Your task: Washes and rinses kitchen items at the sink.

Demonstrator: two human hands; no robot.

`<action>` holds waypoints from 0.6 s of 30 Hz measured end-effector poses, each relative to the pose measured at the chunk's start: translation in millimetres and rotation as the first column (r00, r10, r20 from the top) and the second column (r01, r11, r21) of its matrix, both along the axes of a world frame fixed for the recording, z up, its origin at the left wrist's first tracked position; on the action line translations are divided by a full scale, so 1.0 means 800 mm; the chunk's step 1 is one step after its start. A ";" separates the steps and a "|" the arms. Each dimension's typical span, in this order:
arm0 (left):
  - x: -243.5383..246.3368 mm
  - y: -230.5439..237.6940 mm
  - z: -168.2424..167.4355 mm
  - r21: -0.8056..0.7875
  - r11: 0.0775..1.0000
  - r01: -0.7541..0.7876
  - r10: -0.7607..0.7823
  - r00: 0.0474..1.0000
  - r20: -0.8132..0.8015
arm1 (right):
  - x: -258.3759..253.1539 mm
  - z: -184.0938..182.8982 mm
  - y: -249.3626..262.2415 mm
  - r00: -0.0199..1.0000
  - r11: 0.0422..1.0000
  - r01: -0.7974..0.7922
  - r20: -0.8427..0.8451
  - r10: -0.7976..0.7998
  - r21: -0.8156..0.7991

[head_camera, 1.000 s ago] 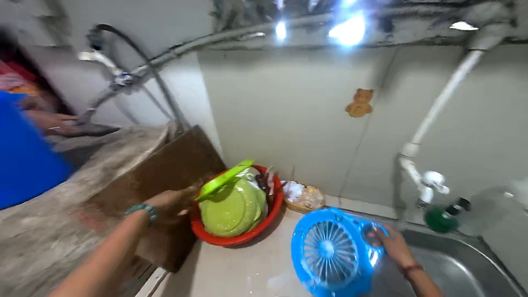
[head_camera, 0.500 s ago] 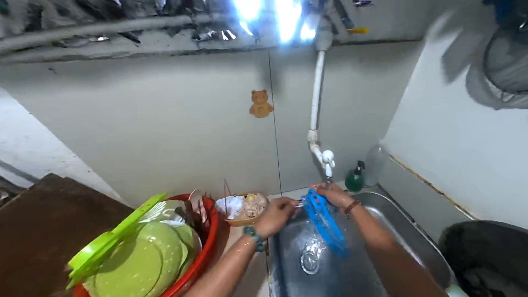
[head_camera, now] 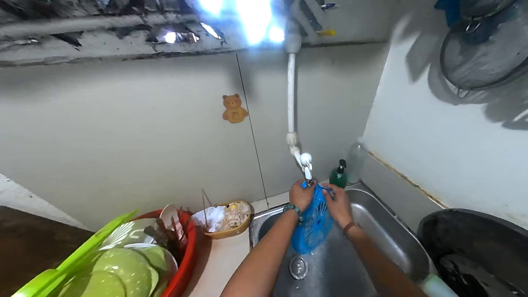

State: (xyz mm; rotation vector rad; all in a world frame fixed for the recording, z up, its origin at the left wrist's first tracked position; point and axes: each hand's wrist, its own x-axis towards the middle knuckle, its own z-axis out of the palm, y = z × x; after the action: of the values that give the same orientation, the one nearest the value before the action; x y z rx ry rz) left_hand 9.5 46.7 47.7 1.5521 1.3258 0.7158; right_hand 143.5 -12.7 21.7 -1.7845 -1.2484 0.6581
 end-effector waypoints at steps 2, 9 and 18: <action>0.001 -0.004 -0.003 -0.042 0.998 -0.057 0.059 0.997 0.050 | -0.026 -0.025 0.000 0.998 0.999 -0.042 -0.053 0.041 -0.017; -0.037 -0.046 -0.006 -0.239 0.929 -0.282 0.366 0.790 0.492 | -0.105 -0.031 0.009 0.999 0.999 -0.043 -0.004 0.043 -0.011; -0.129 -0.065 0.012 -0.328 0.883 -0.336 0.470 0.648 0.600 | -0.053 -0.060 0.019 0.987 0.978 -0.138 0.062 0.149 -0.153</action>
State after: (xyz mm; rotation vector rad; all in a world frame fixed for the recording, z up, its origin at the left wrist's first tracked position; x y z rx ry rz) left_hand -93.4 -5.2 57.4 0.6997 1.1316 1.2529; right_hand 101.2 2.5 -26.4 -1.8660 -1.4200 0.7920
